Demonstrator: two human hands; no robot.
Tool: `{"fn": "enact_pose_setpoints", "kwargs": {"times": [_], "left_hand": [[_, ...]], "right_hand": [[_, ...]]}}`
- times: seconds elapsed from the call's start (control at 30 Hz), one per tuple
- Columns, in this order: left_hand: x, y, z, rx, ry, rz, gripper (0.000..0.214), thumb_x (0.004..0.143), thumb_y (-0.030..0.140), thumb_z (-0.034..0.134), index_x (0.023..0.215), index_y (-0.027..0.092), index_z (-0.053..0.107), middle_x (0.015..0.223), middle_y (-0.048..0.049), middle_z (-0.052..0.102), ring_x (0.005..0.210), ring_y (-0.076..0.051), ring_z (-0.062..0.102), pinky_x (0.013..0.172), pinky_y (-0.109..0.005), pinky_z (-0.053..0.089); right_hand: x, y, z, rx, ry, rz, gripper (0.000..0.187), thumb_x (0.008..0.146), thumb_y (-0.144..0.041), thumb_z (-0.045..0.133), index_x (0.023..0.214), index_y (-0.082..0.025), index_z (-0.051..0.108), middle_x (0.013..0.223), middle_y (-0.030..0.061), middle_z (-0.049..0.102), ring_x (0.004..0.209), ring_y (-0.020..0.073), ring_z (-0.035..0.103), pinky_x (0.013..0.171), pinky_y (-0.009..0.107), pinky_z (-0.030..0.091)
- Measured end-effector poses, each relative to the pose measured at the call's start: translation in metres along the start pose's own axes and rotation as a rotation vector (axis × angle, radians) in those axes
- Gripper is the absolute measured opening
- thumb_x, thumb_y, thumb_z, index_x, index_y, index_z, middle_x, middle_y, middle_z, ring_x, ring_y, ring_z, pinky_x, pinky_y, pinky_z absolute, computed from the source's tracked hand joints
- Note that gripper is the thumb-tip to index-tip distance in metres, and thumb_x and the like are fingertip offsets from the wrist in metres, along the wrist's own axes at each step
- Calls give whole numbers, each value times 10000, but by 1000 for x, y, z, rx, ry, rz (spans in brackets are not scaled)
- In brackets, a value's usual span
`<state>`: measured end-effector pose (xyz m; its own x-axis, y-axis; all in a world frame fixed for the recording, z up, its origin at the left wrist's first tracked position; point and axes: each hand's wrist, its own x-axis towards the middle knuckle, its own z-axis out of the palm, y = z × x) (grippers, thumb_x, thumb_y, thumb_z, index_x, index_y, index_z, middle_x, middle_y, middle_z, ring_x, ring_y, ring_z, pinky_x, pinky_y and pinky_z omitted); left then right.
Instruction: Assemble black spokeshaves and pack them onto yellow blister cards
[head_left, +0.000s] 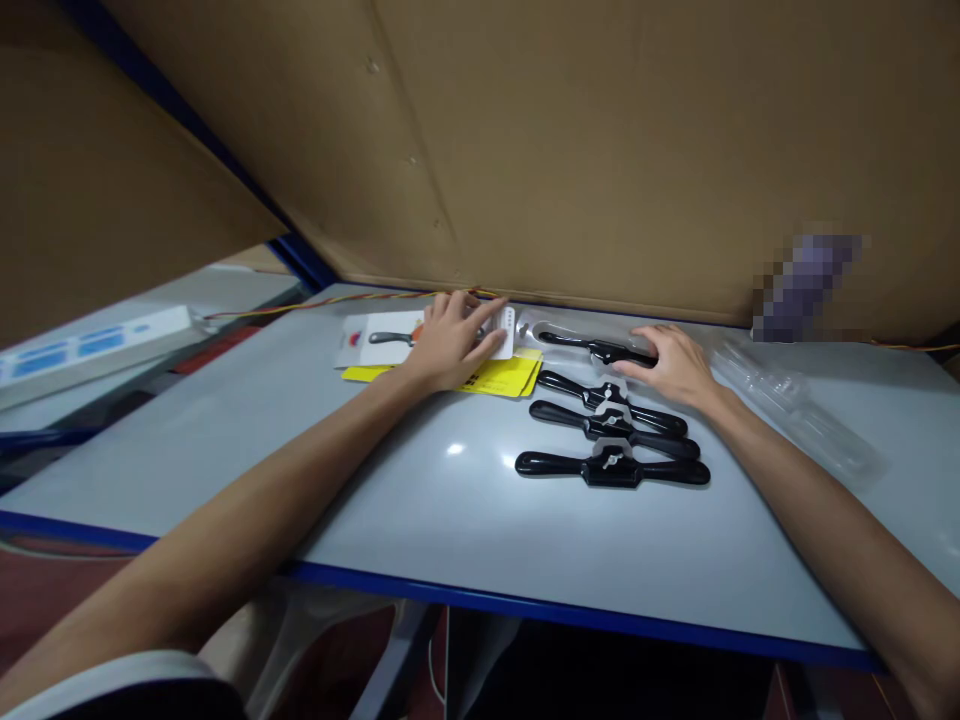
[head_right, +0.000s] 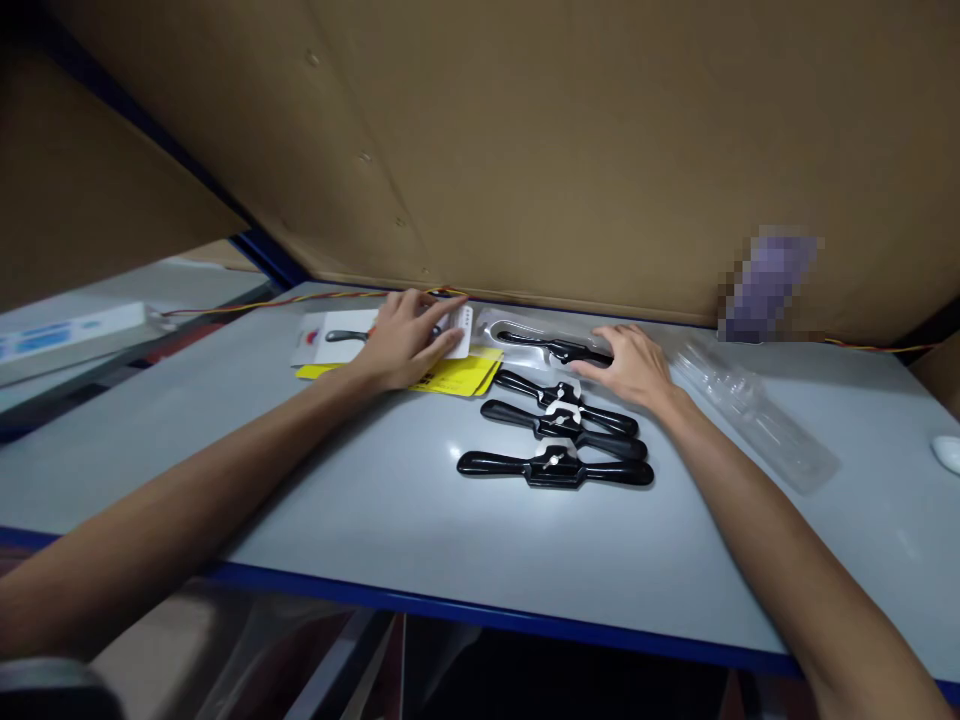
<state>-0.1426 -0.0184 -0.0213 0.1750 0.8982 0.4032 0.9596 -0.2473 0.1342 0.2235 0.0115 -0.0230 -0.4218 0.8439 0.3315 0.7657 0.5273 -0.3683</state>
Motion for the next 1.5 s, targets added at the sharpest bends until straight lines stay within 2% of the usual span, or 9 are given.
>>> {"fn": "enact_pose_setpoints", "kwargs": {"times": [0.17, 0.3, 0.43, 0.57, 0.7, 0.97, 1.07, 1.2, 1.5], "left_hand": [[2, 9, -12, -2, 129, -64, 627, 1041, 599, 460, 1570, 267, 519, 1332, -193, 557, 1288, -421, 482, 1149, -596, 381], [5, 13, -7, -15, 52, 0, 621, 1036, 593, 478, 1531, 227, 566, 1309, -198, 565, 1266, -413, 513, 1132, -591, 396], [8, 9, -1, -67, -74, 58, 700, 1020, 611, 464, 1545, 162, 577, 1266, -184, 584, 1182, -367, 566, 1065, -525, 475], [9, 2, 1, -147, -138, 96, 761, 1010, 654, 436, 1550, 142, 594, 1231, -165, 592, 1117, -329, 584, 1043, -487, 497], [8, 1, 0, -160, -193, 106, 757, 1017, 672, 419, 1565, 179, 596, 1130, -136, 619, 1051, -310, 574, 1030, -480, 483], [10, 0, -3, -155, -199, 132, 805, 1000, 707, 428, 1566, 160, 595, 1084, -137, 643, 1032, -317, 550, 994, -468, 464], [10, -1, -1, -142, -211, 132, 791, 1002, 700, 419, 1557, 167, 605, 1085, -139, 653, 1032, -318, 557, 993, -467, 464], [11, -2, 4, -75, -242, 112, 770, 1009, 685, 385, 1530, 177, 637, 1081, -159, 674, 1004, -320, 573, 935, -458, 467], [10, -3, -1, -96, -182, 169, 787, 987, 719, 401, 1496, 180, 665, 1042, -135, 678, 950, -288, 554, 913, -436, 443]], "right_hand": [[1, 5, 2, 25, 6, -49, 614, 876, -687, 744, 1280, -225, 716, 1190, 140, 731, 1137, 347, 656, 992, 521, 517], [0, 6, 3, 5, 39, -60, 604, 874, -674, 756, 1267, -218, 716, 1193, 148, 714, 1142, 360, 660, 986, 525, 522], [0, 4, 3, -19, 86, -21, 512, 881, -630, 761, 1201, -233, 727, 1161, 148, 717, 1108, 367, 666, 964, 526, 521], [2, 4, 4, -16, 104, 38, 317, 984, -517, 630, 1065, -231, 738, 1081, 131, 731, 1043, 350, 673, 923, 492, 512], [3, 6, 4, -16, 128, 22, 275, 1026, -431, 543, 1005, -232, 731, 1062, 123, 737, 1009, 333, 671, 906, 463, 494], [0, 3, 3, -6, 136, 26, 245, 1019, -428, 555, 995, -239, 709, 1073, 116, 735, 1026, 326, 668, 895, 432, 475], [0, 1, 2, 6, 120, 48, 225, 1023, -422, 563, 979, -240, 688, 1067, 105, 732, 979, 307, 670, 872, 418, 468], [-1, -3, 1, -52, 137, 19, 225, 1040, -418, 548, 978, -242, 673, 1076, 107, 732, 1039, 316, 661, 897, 418, 459], [-3, -1, 2, -87, 145, -34, 257, 1061, -417, 496, 1023, -244, 682, 1091, 114, 727, 1033, 315, 654, 885, 417, 448]]}}
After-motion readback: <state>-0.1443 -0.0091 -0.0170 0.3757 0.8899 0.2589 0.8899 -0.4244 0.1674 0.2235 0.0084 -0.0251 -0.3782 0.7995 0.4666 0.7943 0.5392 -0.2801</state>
